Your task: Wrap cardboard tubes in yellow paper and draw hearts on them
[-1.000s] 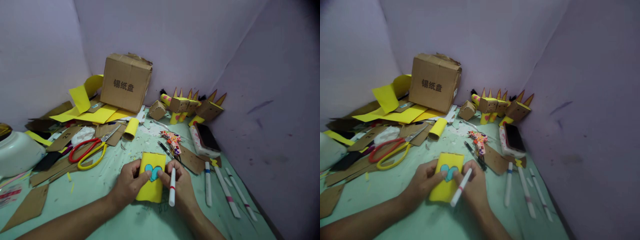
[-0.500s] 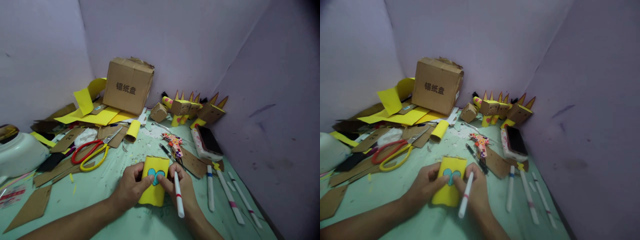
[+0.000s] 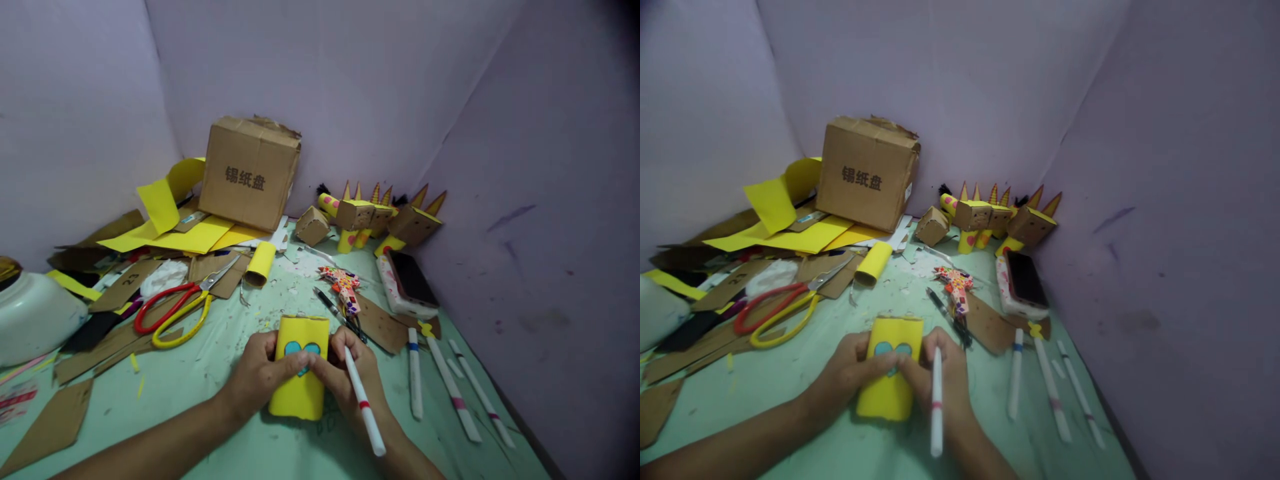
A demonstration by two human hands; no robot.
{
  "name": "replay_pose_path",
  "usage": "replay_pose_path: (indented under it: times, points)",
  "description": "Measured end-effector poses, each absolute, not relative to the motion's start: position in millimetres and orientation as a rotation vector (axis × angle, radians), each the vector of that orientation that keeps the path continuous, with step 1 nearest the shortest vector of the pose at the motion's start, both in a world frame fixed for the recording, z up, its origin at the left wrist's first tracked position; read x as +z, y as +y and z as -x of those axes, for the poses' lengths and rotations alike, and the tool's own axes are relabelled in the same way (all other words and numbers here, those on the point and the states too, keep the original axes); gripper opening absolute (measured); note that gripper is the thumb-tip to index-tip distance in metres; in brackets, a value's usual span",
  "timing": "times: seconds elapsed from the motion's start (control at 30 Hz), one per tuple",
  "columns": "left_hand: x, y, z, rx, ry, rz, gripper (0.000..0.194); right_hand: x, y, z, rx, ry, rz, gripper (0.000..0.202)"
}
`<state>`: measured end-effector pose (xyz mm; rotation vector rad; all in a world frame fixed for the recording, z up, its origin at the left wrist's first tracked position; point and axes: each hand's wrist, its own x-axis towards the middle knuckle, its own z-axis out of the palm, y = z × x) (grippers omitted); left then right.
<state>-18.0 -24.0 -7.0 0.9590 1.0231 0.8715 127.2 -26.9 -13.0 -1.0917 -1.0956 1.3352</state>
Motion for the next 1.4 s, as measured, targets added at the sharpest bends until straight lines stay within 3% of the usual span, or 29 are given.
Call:
replay_pose_path:
  times: [0.43,0.63,0.97,1.17,1.3,1.4]
  points:
    - [-1.2,-26.5,17.0,0.972,1.101,-0.840,0.040,-12.2,-25.9,-135.1,1.503,-1.134,0.972,0.042]
    - [-0.8,-22.2,15.4,1.026,1.111,-0.745,0.044,-2.8,-19.5,-142.4,1.582,-0.902,0.990,0.024]
    - [11.6,-19.5,19.3,1.118,1.309,-0.761,0.037,-1.5,-21.1,-154.5,1.151,-1.272,0.998,0.019]
    - [13.2,-19.9,29.2,1.096,1.308,-0.886,0.036,0.6,-15.8,-156.4,0.813,-1.088,1.084,0.011]
    - [8.4,-20.7,36.8,1.089,1.192,-1.331,0.033,0.3,-14.1,-156.3,0.687,-1.201,1.126,0.010]
    - [7.0,-21.4,37.2,1.133,1.145,-1.813,0.020,-2.1,-17.0,-152.2,0.626,-1.296,1.086,0.010]
